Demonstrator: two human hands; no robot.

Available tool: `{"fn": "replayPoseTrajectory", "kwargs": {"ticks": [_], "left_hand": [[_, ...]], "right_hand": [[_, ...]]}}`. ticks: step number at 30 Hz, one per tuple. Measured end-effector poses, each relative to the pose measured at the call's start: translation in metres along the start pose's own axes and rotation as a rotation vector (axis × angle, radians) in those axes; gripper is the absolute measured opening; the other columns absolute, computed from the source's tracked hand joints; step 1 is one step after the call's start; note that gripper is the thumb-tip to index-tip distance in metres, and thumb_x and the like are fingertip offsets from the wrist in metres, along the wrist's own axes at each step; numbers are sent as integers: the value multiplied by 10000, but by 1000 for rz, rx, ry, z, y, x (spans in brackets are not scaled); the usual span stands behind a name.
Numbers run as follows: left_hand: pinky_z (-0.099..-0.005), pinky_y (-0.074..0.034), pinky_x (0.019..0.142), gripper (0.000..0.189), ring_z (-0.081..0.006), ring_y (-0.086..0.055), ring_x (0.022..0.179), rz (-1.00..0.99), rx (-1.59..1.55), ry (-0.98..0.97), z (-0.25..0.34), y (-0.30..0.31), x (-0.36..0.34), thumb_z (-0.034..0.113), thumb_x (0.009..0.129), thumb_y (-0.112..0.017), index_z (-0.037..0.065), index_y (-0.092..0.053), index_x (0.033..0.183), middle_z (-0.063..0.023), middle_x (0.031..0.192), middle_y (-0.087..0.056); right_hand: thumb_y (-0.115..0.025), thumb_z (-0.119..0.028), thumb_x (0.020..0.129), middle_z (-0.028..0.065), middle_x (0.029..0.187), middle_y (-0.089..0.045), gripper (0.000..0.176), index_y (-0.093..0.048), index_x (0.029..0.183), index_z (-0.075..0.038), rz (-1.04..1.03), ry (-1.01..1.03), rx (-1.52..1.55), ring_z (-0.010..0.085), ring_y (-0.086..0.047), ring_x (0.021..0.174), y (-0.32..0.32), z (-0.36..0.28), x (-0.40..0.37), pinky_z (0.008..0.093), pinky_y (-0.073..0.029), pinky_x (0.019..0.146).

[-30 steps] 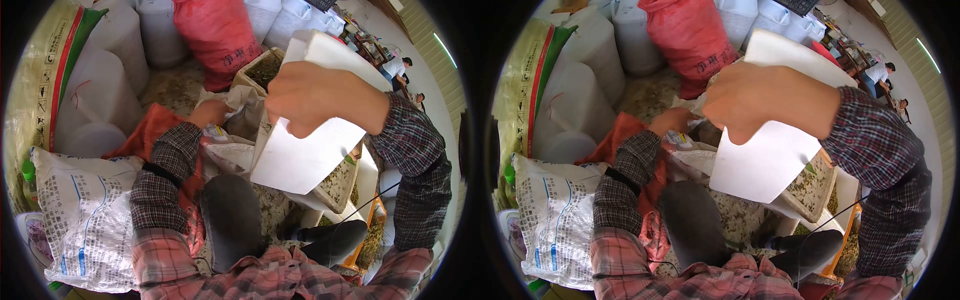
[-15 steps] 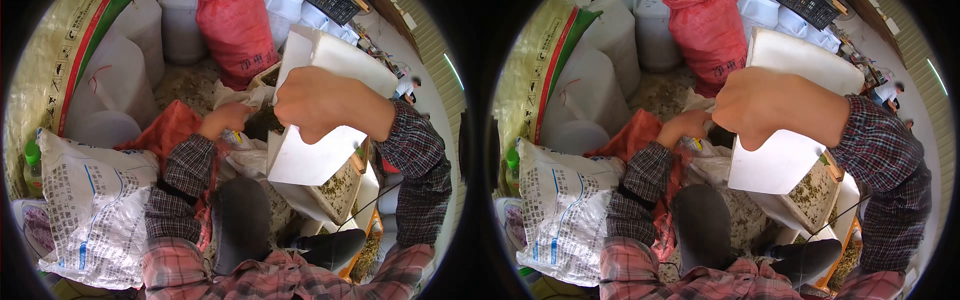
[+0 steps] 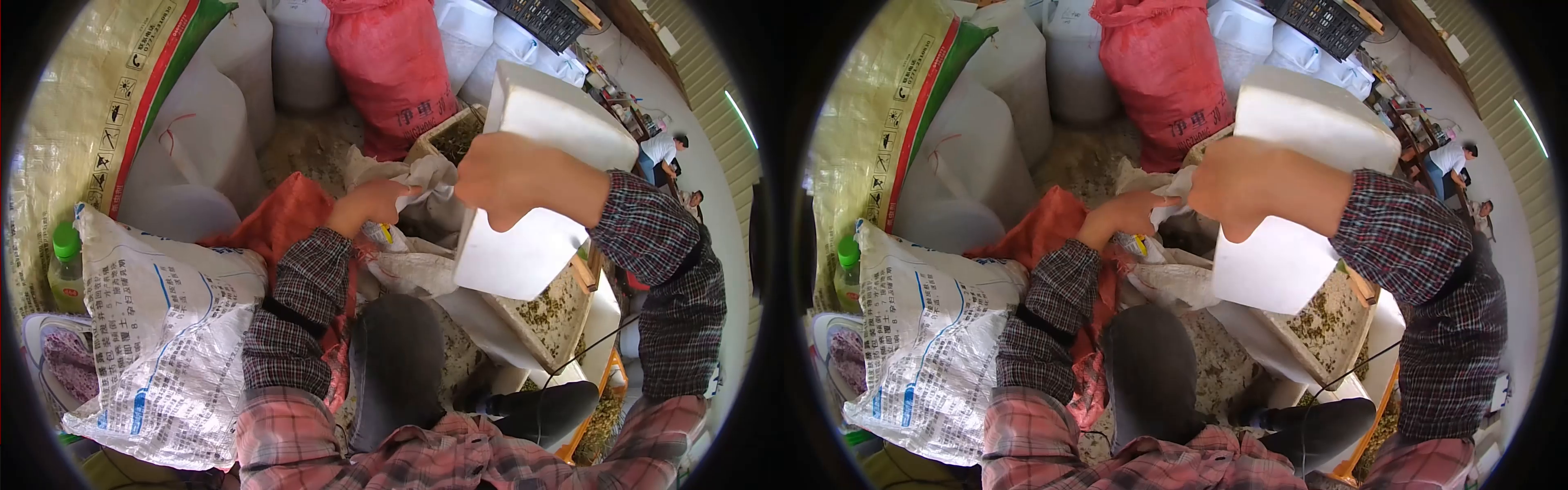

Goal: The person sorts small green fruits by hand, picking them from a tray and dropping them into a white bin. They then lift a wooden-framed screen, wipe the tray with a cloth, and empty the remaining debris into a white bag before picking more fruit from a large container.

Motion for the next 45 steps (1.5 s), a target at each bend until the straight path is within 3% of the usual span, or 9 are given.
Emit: {"fn": "replayPoseTrajectory", "kwargs": {"ticks": [4, 7, 15, 19, 22, 28, 30, 40, 45], "left_hand": [[-396, -488, 842, 844, -331, -609, 1013, -52, -31, 79, 1, -2, -4, 80, 625, -684, 303, -436, 1400, -180, 1159, -609], [-398, -497, 827, 775, -323, -619, 1000, 42, 116, 27, -29, -16, 0, 147, 671, -714, 293, -454, 1386, -153, 1116, -636], [-449, -514, 801, 370, -303, -660, 918, 79, 599, 499, -146, -48, -17, 171, 773, -615, 163, -640, 1142, -119, 995, -675], [-423, -521, 810, 295, -322, -654, 923, 158, 501, 446, -116, -24, -9, 194, 775, -627, 149, -682, 1061, -118, 1032, -672], [-396, -543, 722, 186, -291, -686, 850, 371, 317, 399, -69, 9, -15, 206, 787, -616, 85, -724, 878, -187, 936, -679], [-415, -522, 792, 436, -240, -645, 921, 358, -1385, 510, -83, 7, 3, 402, 901, -613, 62, -589, 1173, -123, 1085, -650], [-431, -524, 754, 476, -247, -644, 898, 291, -1568, 479, -40, 13, -8, 446, 900, -604, 57, -581, 1173, -103, 1060, -658], [-443, -531, 727, 336, -215, -647, 844, 111, -1359, 389, 19, -2, -19, 333, 908, -626, 75, -584, 1121, -70, 1004, -673], [-387, -523, 681, 258, -156, -644, 811, 113, -1312, 445, 50, -10, -8, 336, 913, -613, 155, -596, 1097, -5, 960, -679]], "right_hand": [[-640, -153, 483, 126, 604, -611, 147, -653, 600, -65, -138, 51, -9, 339, -620, 632, -26, -10, 5, 421, -462, 547], [-647, -108, 540, 105, 644, -633, 106, -649, 636, -66, 83, -60, 117, 312, -626, 683, -16, 11, -22, 403, -463, 598], [-708, -180, 738, 141, 822, -647, 291, -626, 962, -14, 286, -485, 419, 320, -630, 762, -49, -23, -162, 400, -486, 689], [-691, -163, 789, 69, 795, -592, 269, -571, 965, 2, 840, -704, 929, 189, -588, 698, -100, -68, -248, 309, -441, 640], [-668, -138, 804, -22, 790, -518, 228, -581, 964, 0, 1024, -935, 1563, 48, -472, 754, -173, -118, -288, 214, -371, 649], [-672, -217, 799, -16, 817, -558, 287, -592, 953, 12, 1054, -799, 2025, 58, -498, 736, -266, -184, -286, 221, -393, 645], [-680, -234, 813, -8, 821, -573, 295, -602, 962, 8, 1026, -766, 2124, 61, -507, 733, -272, -188, -264, 236, -411, 639], [-701, -452, 788, 74, 729, -564, 404, -599, 870, -70, 655, -601, 1563, 213, -553, 683, -368, -226, -132, 355, -421, 609], [-680, -484, 777, 152, 768, -631, 447, -600, 928, -70, 689, -855, 1363, 370, -622, 774, -397, -269, -87, 456, -469, 679]]}}
Point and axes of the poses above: each hand's wrist, its own x-axis towards the middle knuckle, its own y-axis out of the back of the hand, z = x × y, the point moved 7 cm from there along x, towards the middle knuckle
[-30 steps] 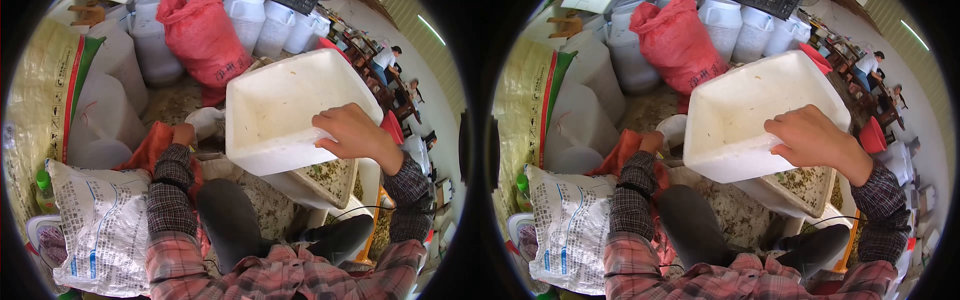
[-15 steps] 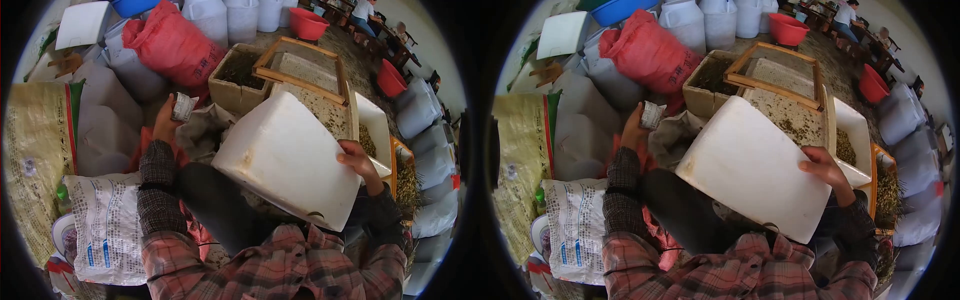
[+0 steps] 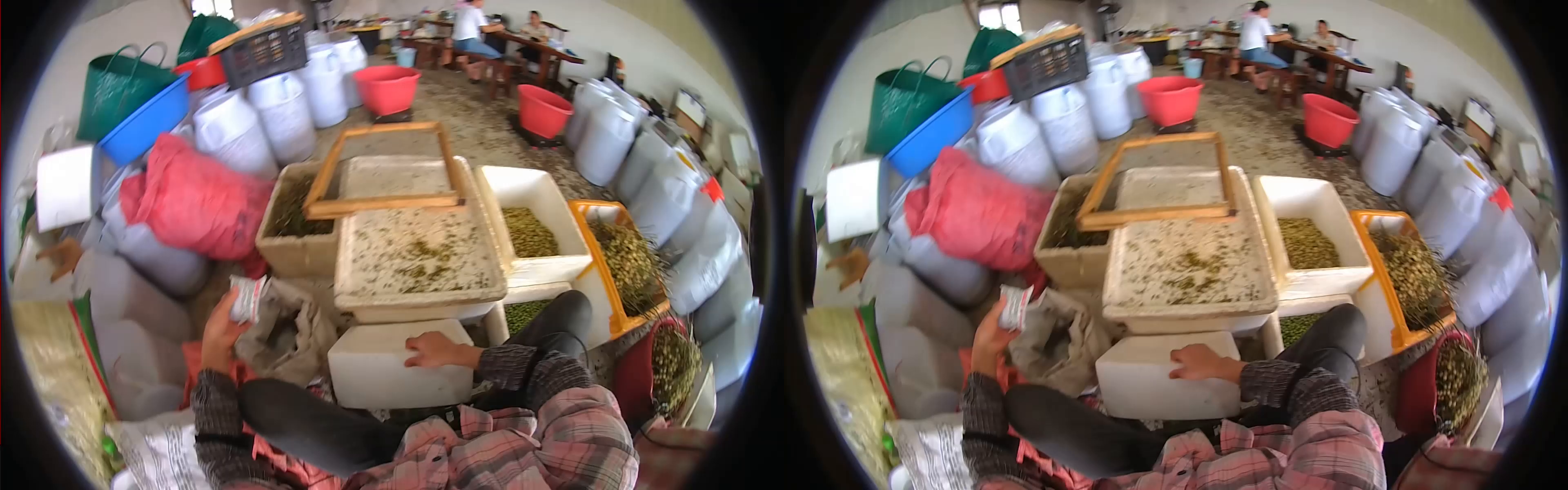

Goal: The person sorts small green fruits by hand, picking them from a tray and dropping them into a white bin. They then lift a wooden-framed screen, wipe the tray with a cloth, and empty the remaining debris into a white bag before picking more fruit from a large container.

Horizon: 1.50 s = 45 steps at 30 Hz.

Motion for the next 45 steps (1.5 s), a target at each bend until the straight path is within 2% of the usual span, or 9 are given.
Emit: {"fn": "replayPoseTrajectory", "kwargs": {"ticks": [11, 16, 25, 27, 32, 34, 36, 39, 45], "left_hand": [[-409, -505, 837, 313, -190, -632, 972, -119, 31, -196, 16, -55, -41, 299, 933, -582, 89, -584, 1165, -47, 1083, -657], [-391, -489, 893, 318, -207, -626, 1004, 104, -70, -551, 40, -67, -176, 206, 954, -543, 12, -522, 1206, -103, 1084, -640], [-320, -439, 927, 371, -176, -574, 1044, 779, 52, -599, -62, -40, -370, 52, 892, -610, -47, -478, 1224, -121, 1150, -594], [-328, -454, 903, 386, -186, -583, 1023, 1128, 317, -545, -65, -24, -412, 55, 865, -652, -30, -476, 1197, -122, 1113, -594], [-280, -477, 792, 438, -144, -561, 959, 1365, 828, -872, -58, -20, -425, 52, 827, -705, 16, -425, 1162, -89, 1029, -544], [-336, -456, 820, 442, -230, -552, 1003, 1379, 1051, -904, -48, -35, -399, 32, 779, -728, 25, -459, 1129, -118, 1054, -560], [-435, -403, 863, 460, -323, -531, 997, 1403, 1507, -817, -45, -35, -362, 101, 702, -774, 65, -550, 1101, -134, 1062, -555], [-479, -383, 866, 465, -326, -526, 995, 1264, 1702, -255, -78, 3, -315, 222, 682, -789, 129, -622, 1107, -117, 1050, -558], [-510, -349, 938, 479, -353, -502, 1141, 1149, 1673, -182, -77, -4, -314, 365, 849, -607, 173, -548, 1284, -97, 1253, -563]], "right_hand": [[-721, -451, 716, 161, 832, -635, 450, -617, 881, -45, -290, -91, 15, 356, -610, 814, 7, 32, 34, 450, -460, 711], [-752, -436, 690, 162, 785, -620, 437, -612, 836, -49, -158, 133, 42, 344, -598, 761, -1, 18, 29, 428, -467, 674], [-776, -376, 702, 119, 762, -612, 390, -595, 820, -51, -267, 157, -99, 281, -592, 707, 15, 17, 39, 386, -450, 638], [-777, -366, 704, 118, 769, -614, 387, -596, 828, -47, -343, 104, -72, 276, -594, 713, 6, 19, 32, 384, -450, 641], [-786, -401, 679, 124, 862, -650, 455, -631, 893, -31, -563, -43, 175, 271, -624, 821, -9, 45, 15, 371, -473, 725], [-785, -431, 666, 136, 919, -663, 494, -649, 928, -34, -655, -16, 159, 279, -633, 879, -18, 43, 4, 374, -479, 768], [-780, -471, 653, 150, 979, -670, 536, -664, 961, -48, -663, 108, 37, 298, -637, 933, -42, 46, -12, 383, -481, 811], [-759, -506, 649, 167, 928, -672, 539, -680, 963, -74, -546, 104, -158, 334, -639, 908, -33, 16, -21, 413, -483, 809], [-718, -385, 669, 190, 778, -660, 398, -659, 850, -36, -421, 204, -157, 366, -652, 769, -47, -1, -46, 456, -509, 704]]}}
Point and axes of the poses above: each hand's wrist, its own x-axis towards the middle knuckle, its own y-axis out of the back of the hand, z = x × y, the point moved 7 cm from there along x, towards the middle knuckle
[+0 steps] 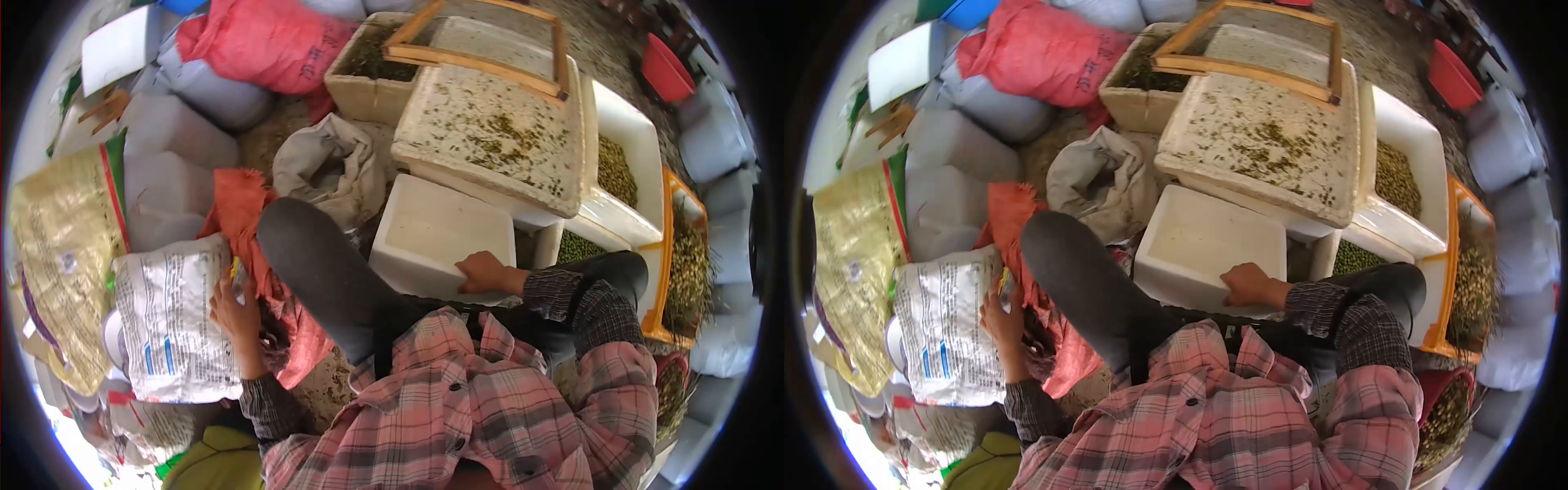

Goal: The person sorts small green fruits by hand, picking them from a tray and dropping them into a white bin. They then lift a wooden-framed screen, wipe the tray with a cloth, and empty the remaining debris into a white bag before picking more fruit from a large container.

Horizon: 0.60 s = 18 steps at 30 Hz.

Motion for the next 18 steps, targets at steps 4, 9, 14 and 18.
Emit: {"fn": "replayPoseTrajectory", "kwargs": {"ticks": [4, 9, 14, 18], "left_hand": [[-534, -330, 989, 509, -374, -457, 1195, 146, -56, -40, -1, 11, -17, 288, 845, -638, 169, -509, 1323, -139, 1326, -494], [-540, -342, 992, 515, -385, -446, 1204, 225, -208, -49, -5, 12, -27, 246, 837, -658, 121, -509, 1314, -176, 1315, -482], [-440, -456, 926, 456, -327, -513, 1157, 306, -480, -132, 37, 33, -19, 99, 851, -639, 29, -508, 1282, -174, 1268, -517], [-416, -457, 930, 404, -285, -523, 1158, 157, -679, -280, 117, 37, 3, 73, 876, -609, -13, -511, 1258, -170, 1242, -538]], "right_hand": [[-672, -254, 649, 201, 737, -653, 274, -650, 800, -27, 50, 8, -30, 371, -654, 724, -30, -4, 3, 465, -514, 676], [-634, -166, 634, 206, 718, -650, 193, -646, 758, -18, 46, -26, -10, 385, -650, 700, -41, -9, 7, 474, -514, 646], [-685, -353, 701, 201, 787, -664, 372, -634, 834, -9, 71, -110, -36, 373, -655, 741, -112, 15, 35, 470, -513, 674], [-710, -560, 717, 201, 891, -675, 625, -641, 955, 14, -269, -96, 4, 355, -659, 868, -111, 28, 38, 456, -517, 743]]}}
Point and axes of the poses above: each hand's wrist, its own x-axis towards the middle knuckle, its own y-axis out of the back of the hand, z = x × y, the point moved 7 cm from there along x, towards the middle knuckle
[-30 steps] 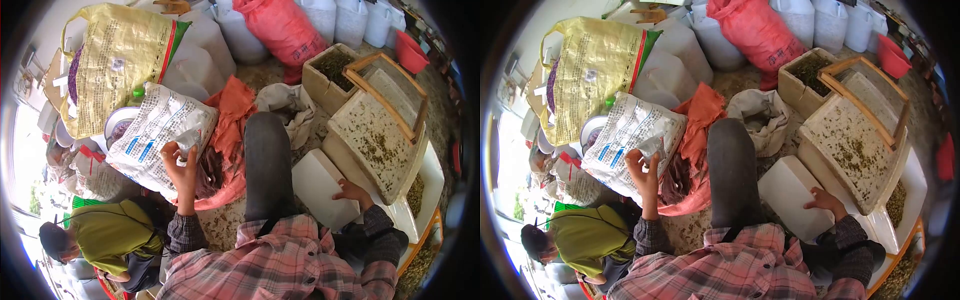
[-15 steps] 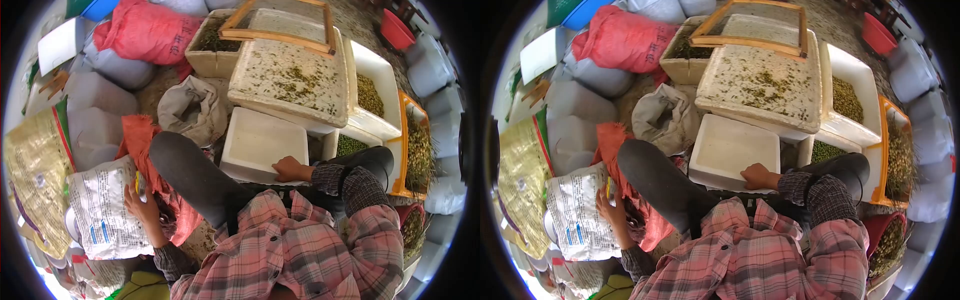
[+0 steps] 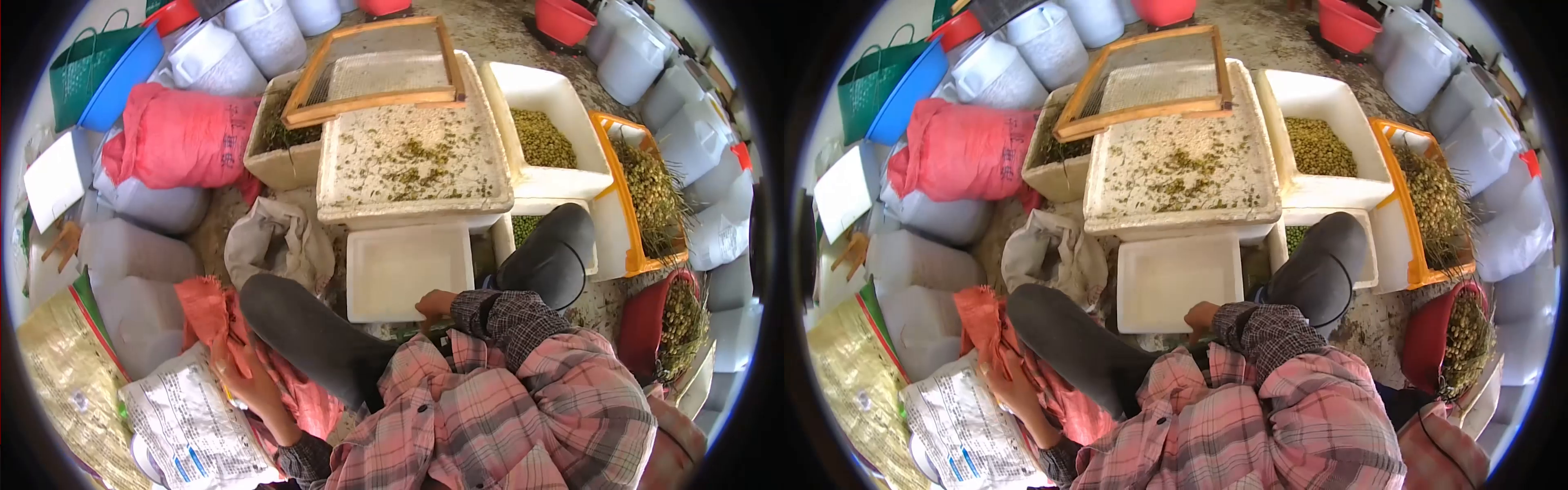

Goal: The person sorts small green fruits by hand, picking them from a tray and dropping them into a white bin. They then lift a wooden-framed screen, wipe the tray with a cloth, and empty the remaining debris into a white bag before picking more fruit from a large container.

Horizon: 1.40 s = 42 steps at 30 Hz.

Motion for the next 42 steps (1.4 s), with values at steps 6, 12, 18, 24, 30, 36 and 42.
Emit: {"fn": "replayPoseTrajectory", "kwargs": {"ticks": [6, 12, 18, 24, 30, 36, 42], "left_hand": [[-335, -449, 923, 393, -258, -567, 1078, -221, -376, -118, 71, -111, 44, 65, 876, -612, -19, -519, 1249, -152, 1203, -566], [-437, -503, 872, 318, -260, -595, 907, -813, -1423, 1018, 62, -306, 27, 196, 921, -613, 14, -502, 1157, -150, 984, -581], [-536, -433, 974, 795, -348, -436, 1162, -643, -1461, 1708, 77, -365, -57, 257, 854, -719, 72, -199, 1427, -218, 1284, -328], [-568, -331, 1061, 1060, -386, -259, 1346, -692, -1378, 1527, 65, -369, -37, 333, 776, -791, 120, -30, 1482, -224, 1434, -177], [-578, -353, 1057, 946, -395, -238, 1354, -683, -1445, 1493, 62, -385, -35, 317, 839, -727, 130, -63, 1487, -227, 1450, -127], [-550, -342, 1103, 815, -400, -180, 1383, -672, -1459, 1485, 65, -384, -32, 302, 923, -613, 44, -82, 1484, -250, 1473, -80], [-599, -364, 1065, 827, -416, -82, 1405, -642, -1534, 1531, 57, -395, -35, 239, 911, -636, 116, -61, 1492, -232, 1491, 0]], "right_hand": [[-666, -509, 781, 135, 959, -683, 488, -679, 997, -72, 35, -90, -39, 326, -652, 920, 72, -26, -18, 420, -520, 766], [-672, -390, 809, 116, 819, -688, 299, -675, 888, -102, 947, -258, 836, 167, -666, 629, 307, 75, -166, 311, -526, 643], [-685, -438, 840, 177, 984, -637, 583, -528, 1158, 24, 1548, -781, 849, 240, -647, 858, 378, 257, -215, 344, -543, 632], [-695, -466, 819, 221, 1196, -530, 691, -480, 1237, 39, 1167, -758, 1480, 311, -553, 1095, 391, 311, -150, 461, -545, 799], [-661, -217, 854, 197, 986, -577, 311, -602, 985, 59, 1250, -716, 1539, 286, -618, 765, 386, 335, -131, 380, -549, 555], [-647, -140, 832, 161, 924, -577, 274, -593, 1016, 56, 1473, -589, 1611, 249, -576, 762, 374, 294, -146, 394, -503, 613], [-635, -56, 771, 108, 900, -579, 293, -576, 1046, 24, 1557, -412, 1652, 210, -570, 791, 312, 247, -204, 354, -476, 626]]}}
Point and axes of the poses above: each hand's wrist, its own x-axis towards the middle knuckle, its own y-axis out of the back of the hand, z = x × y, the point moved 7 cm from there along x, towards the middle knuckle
